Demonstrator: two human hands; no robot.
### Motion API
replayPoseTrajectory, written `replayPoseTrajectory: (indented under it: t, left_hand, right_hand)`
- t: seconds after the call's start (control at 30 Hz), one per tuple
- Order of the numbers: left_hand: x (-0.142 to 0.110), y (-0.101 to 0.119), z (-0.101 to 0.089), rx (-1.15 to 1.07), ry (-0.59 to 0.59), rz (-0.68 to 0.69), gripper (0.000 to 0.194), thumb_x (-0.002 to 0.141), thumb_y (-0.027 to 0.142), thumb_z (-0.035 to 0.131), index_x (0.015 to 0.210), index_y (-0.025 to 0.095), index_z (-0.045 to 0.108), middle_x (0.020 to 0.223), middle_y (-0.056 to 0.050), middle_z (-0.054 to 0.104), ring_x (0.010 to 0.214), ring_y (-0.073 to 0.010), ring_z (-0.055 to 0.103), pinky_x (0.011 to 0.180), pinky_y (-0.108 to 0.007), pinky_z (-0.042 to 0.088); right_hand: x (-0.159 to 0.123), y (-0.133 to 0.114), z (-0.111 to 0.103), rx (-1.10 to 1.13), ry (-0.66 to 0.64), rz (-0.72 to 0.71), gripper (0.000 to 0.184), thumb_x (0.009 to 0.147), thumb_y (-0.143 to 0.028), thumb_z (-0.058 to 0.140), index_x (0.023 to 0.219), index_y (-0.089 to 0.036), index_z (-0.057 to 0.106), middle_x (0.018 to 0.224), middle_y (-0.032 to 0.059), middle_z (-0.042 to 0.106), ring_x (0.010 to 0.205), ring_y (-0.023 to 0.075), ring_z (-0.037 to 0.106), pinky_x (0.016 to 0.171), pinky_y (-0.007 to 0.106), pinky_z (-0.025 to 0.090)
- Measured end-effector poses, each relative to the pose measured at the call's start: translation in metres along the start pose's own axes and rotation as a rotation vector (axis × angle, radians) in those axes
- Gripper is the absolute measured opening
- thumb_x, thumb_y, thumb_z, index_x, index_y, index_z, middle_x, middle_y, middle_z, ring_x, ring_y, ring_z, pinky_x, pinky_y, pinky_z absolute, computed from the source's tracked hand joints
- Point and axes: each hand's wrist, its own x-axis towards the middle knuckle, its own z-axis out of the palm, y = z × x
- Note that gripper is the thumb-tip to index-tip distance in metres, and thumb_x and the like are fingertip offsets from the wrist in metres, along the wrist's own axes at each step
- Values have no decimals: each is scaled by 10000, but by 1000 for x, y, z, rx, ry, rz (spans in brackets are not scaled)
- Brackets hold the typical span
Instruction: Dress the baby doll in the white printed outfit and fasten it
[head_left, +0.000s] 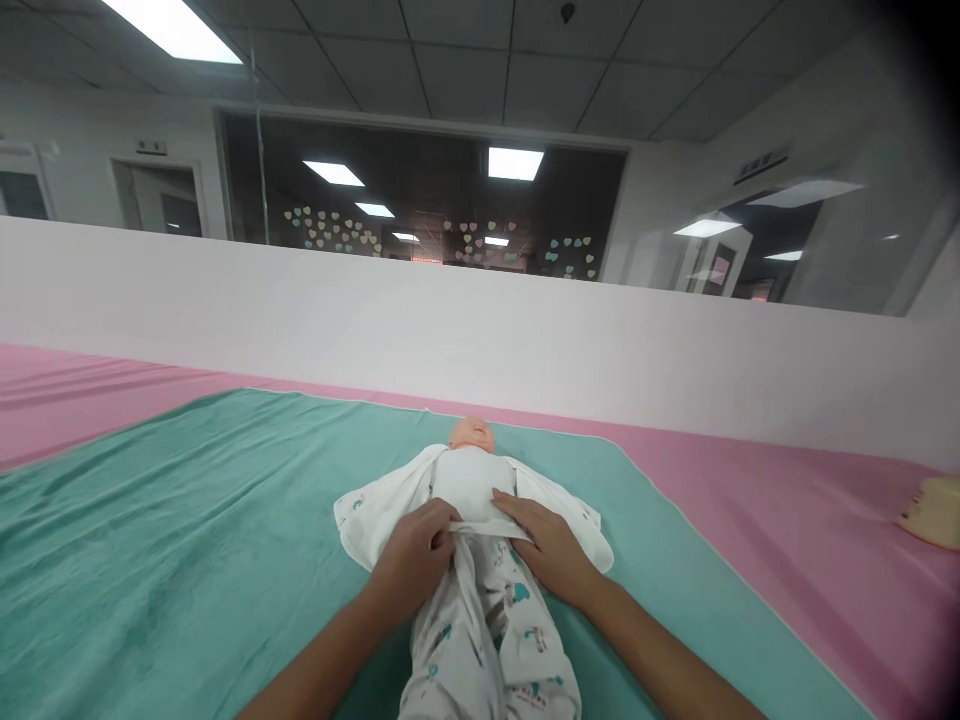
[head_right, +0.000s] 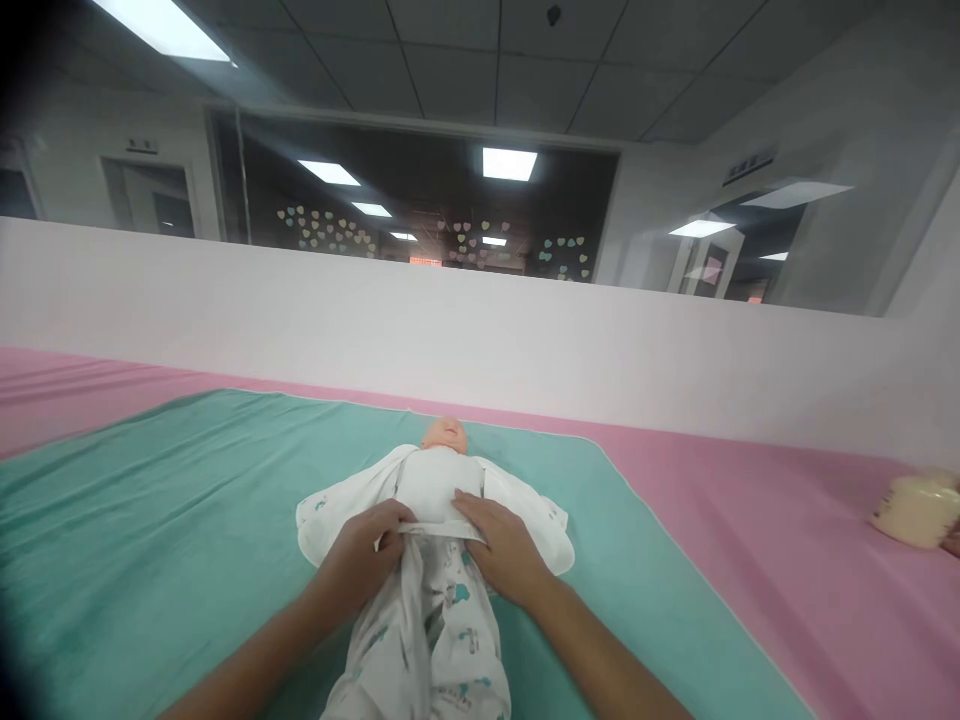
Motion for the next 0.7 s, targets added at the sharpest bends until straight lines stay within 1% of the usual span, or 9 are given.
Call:
replayPoseTrajectory:
  t: [0.13,0.17,0.23,0.3,0.33,0.43,0.5,0.6,0.7]
  left_hand:
    - [10,-6,-2,123,63,30,162,769,113,344,738,210,470,976,-16,585,858,-164,539,726,-286,406]
    - [11,-7,-1,142,79,-7,182,761,113,359,822,222,492,1034,-19,577,911,-178,538,753,-298,406]
    - [14,-13,0,119,82,-135,321,737,114,395,1016,247,481,1114,-31,561,985,-200,537,779,-316,413]
    - [15,-20,-1,32,26,-253,427,730,119,410,1136,247,446,1144,-52,561,1009,-206,547,791,-319,425]
    - [15,-23,-2,-9,-16,-272,439,741,130,408,1163,246,445,1152,-57,564,1022,-206,547,803,-317,426]
    - [18,-31,-7,-43,-84,-214,352,786,186,402,1114,247,512,1132,-47,582,1046,-202,533,844,-311,407]
    - [26,-34,-9,-5,-67,-163,253,815,238,393,1009,237,557,1018,-38,624,965,-200,558,807,-302,407]
    - [49,-36,-4,91,-31,-140,204,844,288,362,857,222,554,801,-23,634,770,-197,571,684,-289,391]
    - [74,-43,5,108,-28,-185,197,847,309,355,834,217,529,738,-19,614,727,-197,554,646,-279,362]
  right_hand:
    - [13,10,-5,65,64,77,439,751,-106,398,1081,-295,616,1105,-11,633,1028,194,562,923,390,410]
    - [17,12,-5,93,82,92,424,741,-101,388,1031,-284,637,1046,-8,652,982,191,576,894,382,423]
    - [23,19,-2,155,132,99,386,730,-105,381,968,-253,646,984,7,653,927,189,578,852,369,436]
    - [25,27,7,208,192,92,365,725,-127,404,999,-229,624,1044,32,621,981,198,549,872,375,421]
    - [25,32,12,231,220,96,379,724,-143,426,1051,-223,601,1118,46,590,1043,205,519,902,382,403]
    - [24,44,22,295,212,147,509,708,-186,498,1214,-239,497,1306,53,465,1187,211,417,973,387,348]
    - [26,48,22,317,158,184,529,696,-191,511,1222,-249,490,1297,41,477,1164,206,439,959,374,356]
    - [37,47,12,280,124,196,390,697,-199,491,1073,-228,587,1100,27,603,954,189,547,834,328,413]
    - [55,47,6,207,137,201,219,720,-228,465,854,-215,637,838,-8,646,761,162,552,714,278,404]
